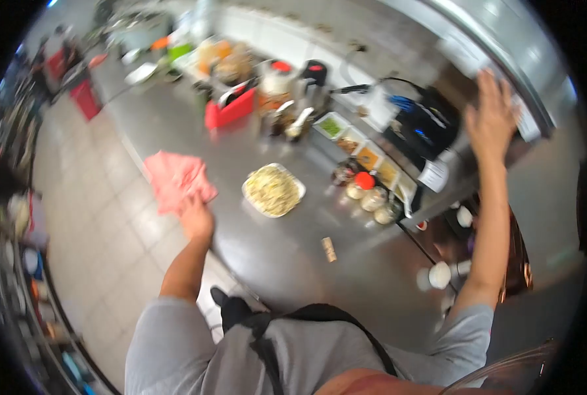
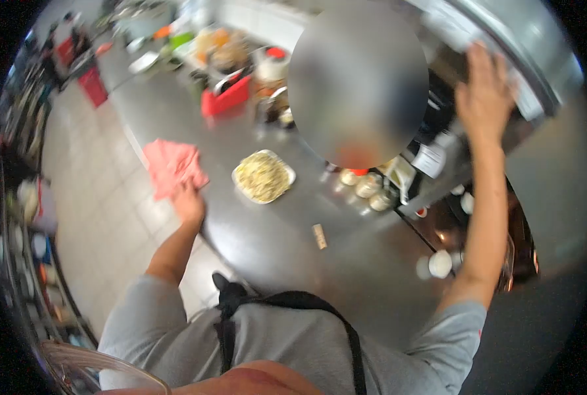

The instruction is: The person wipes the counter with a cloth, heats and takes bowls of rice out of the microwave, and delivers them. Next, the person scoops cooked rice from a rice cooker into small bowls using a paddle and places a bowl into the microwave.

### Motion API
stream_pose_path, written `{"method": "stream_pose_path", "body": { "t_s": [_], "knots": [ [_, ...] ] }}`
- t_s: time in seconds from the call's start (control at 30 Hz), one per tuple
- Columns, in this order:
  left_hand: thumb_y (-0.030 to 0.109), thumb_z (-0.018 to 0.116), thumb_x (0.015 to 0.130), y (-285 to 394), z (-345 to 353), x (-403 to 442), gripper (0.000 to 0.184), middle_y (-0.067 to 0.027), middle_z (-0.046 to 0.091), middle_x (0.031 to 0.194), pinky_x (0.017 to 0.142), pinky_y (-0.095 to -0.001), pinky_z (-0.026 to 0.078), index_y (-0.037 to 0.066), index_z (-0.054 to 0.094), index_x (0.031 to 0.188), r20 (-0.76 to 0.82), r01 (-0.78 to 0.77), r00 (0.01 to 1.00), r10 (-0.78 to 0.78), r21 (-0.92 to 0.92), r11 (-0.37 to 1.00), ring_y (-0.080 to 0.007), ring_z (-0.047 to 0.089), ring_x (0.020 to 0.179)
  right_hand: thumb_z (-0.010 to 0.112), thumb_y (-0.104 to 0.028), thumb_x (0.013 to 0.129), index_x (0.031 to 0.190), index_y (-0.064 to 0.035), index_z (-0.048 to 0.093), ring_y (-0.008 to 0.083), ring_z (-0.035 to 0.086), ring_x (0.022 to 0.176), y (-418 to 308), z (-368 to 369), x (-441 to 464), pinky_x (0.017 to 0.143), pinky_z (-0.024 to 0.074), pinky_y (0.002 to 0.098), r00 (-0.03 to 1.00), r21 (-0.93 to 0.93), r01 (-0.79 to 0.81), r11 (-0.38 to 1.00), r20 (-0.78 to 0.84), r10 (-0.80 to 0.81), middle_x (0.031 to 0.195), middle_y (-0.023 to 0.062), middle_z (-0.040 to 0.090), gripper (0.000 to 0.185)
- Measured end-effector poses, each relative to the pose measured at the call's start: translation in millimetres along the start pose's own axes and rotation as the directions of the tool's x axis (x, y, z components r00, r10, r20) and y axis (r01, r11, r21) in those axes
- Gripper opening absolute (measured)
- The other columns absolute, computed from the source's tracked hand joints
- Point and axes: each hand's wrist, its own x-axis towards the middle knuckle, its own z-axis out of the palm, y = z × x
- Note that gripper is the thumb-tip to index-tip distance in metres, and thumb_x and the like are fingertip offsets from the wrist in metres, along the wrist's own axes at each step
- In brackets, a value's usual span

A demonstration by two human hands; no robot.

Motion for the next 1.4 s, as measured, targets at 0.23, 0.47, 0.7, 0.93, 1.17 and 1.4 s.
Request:
{"method": "stream_pose_path", "body": {
  "t_s": [0.23,0.47,0.7,0.93,1.17,1.4],
  "knots": [
    [0.017,0.059,0.085,1,-2,0,0.06,-0.009,0.056,0.127,0.107,-0.0527,0.033,0.012,0.045,0.144,-0.064,-0.043,0.997,0.04,-0.05,0.998,-0.0276,0.051,0.12,0.058,-0.031,0.096,0.152,-0.0274,0.039,0.0228,0.038,0.143,-2,15,8,0.114,0.0225,0.0603,0.986,-0.02,0.029,0.999,-0.166,-0.032,0.156,-0.0089,0.041,0.059],
    [0.006,0.061,0.083,-18,7,2,0.062,-0.0139,0.052,0.137,0.108,-0.0497,0.035,0.009,0.045,0.143,-0.085,-0.249,0.967,0.24,-0.514,0.821,-0.0319,0.049,0.126,0.064,-0.009,0.088,0.137,-0.0061,0.055,0.0359,0.048,0.13,-207,-98,85,0.11,0.0328,0.0471,0.952,0.555,0.3,0.776,-0.222,-0.21,0.141,0.0146,0.054,0.05],
    [0.017,0.065,0.088,-179,-15,-43,0.035,-0.0109,0.059,0.126,0.109,-0.0524,0.035,0.014,0.063,0.123,-0.128,-0.253,0.967,0.219,-0.548,0.797,-0.0337,0.052,0.123,0.072,-0.011,0.078,0.132,-0.0107,0.059,0.0362,0.046,0.133,-505,-83,58,0.11,0.0371,0.0478,0.529,0.98,0.191,-0.06,-0.155,-0.835,0.139,0.0128,0.055,0.055],
    [0.031,0.048,0.1,-449,-96,-93,0.028,-0.0143,0.072,0.095,0.089,-0.0488,0.051,0.016,0.067,0.115,0.525,0.55,0.686,-0.503,0.077,0.831,-0.0347,0.068,0.088,0.061,-0.038,0.088,0.147,-0.0064,0.045,0.0397,0.028,0.147,-719,36,-11,0.122,0.0143,0.0511,0.494,0.965,0.209,-0.16,-0.246,-0.834,0.155,0.0183,0.039,0.069],
    [0.001,0.041,0.083,-507,-59,53,0.07,-0.0134,0.064,0.132,0.09,-0.0426,0.055,0.023,0.038,0.15,0.134,0.628,0.769,-0.624,-0.339,0.701,-0.0334,0.064,0.114,0.058,-0.028,0.095,0.141,-0.0026,0.05,0.0379,0.04,0.139,-803,115,42,0.118,0.0277,0.0453,0.777,0.982,0.187,0.039,-0.124,-0.617,0.148,0.0175,0.048,0.053],
    [-0.004,0.054,0.084,-481,-24,213,0.061,-0.0187,0.028,0.16,0.117,-0.0391,0.034,0.012,0.049,0.142,0.144,0.045,0.99,0.014,-0.401,0.915,-0.037,0.032,0.146,0.061,-0.026,0.094,0.136,-0.0019,0.052,0.0374,0.044,0.129,-931,97,141,0.111,0.0324,0.0457,0.964,1.0,-0.004,0.03,0.012,-0.264,0.138,0.0181,0.051,0.049]
  ]
}}
